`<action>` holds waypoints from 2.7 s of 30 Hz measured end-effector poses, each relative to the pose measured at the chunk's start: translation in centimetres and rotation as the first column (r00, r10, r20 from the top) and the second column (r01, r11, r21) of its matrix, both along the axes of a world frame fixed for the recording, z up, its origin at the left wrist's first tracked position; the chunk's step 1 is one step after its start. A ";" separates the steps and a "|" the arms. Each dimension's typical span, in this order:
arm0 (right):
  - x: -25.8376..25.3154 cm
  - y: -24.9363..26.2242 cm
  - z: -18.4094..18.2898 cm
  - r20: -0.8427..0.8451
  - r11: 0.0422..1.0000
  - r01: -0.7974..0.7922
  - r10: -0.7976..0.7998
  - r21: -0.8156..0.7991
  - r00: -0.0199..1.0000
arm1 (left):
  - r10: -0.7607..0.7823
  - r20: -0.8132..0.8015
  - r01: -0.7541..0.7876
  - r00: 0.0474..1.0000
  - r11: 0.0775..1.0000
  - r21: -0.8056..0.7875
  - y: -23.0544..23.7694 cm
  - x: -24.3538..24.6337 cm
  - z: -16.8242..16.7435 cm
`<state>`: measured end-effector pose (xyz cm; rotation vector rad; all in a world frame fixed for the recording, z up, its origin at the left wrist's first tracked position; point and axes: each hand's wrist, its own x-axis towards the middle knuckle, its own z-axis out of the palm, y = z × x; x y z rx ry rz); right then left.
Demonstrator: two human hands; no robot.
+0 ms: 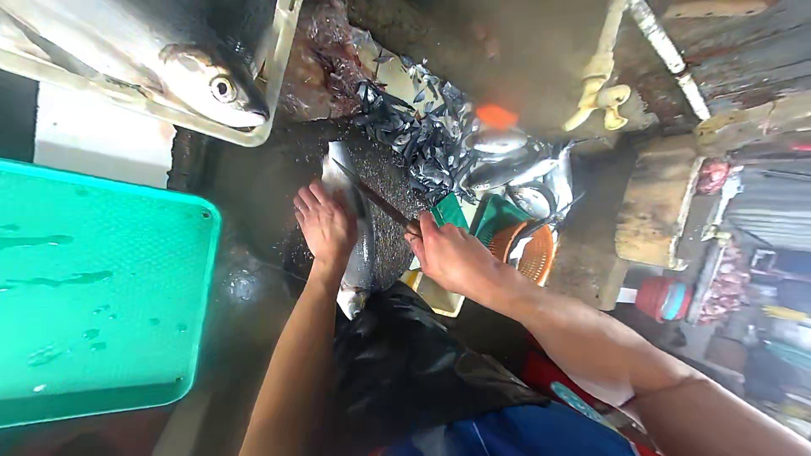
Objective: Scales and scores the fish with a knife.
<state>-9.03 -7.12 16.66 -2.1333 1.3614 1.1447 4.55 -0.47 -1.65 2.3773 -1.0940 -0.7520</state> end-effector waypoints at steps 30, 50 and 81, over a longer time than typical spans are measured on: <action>4.9 -4.2 -7.1 0.356 0.997 0.067 -0.053 -0.028 0.933 | 0.021 0.061 -0.027 0.998 0.995 0.093 -1.4 -0.4 0.8; 2.5 -3.0 -12.0 0.352 0.987 0.152 -0.128 -0.042 0.927 | 0.069 0.039 -0.072 0.997 0.993 0.097 -1.2 -1.2 0.3; 1.1 -1.0 -8.0 0.144 0.997 0.063 -0.057 -0.040 0.988 | 0.105 0.002 -0.104 0.995 0.988 0.118 -1.4 -0.7 0.4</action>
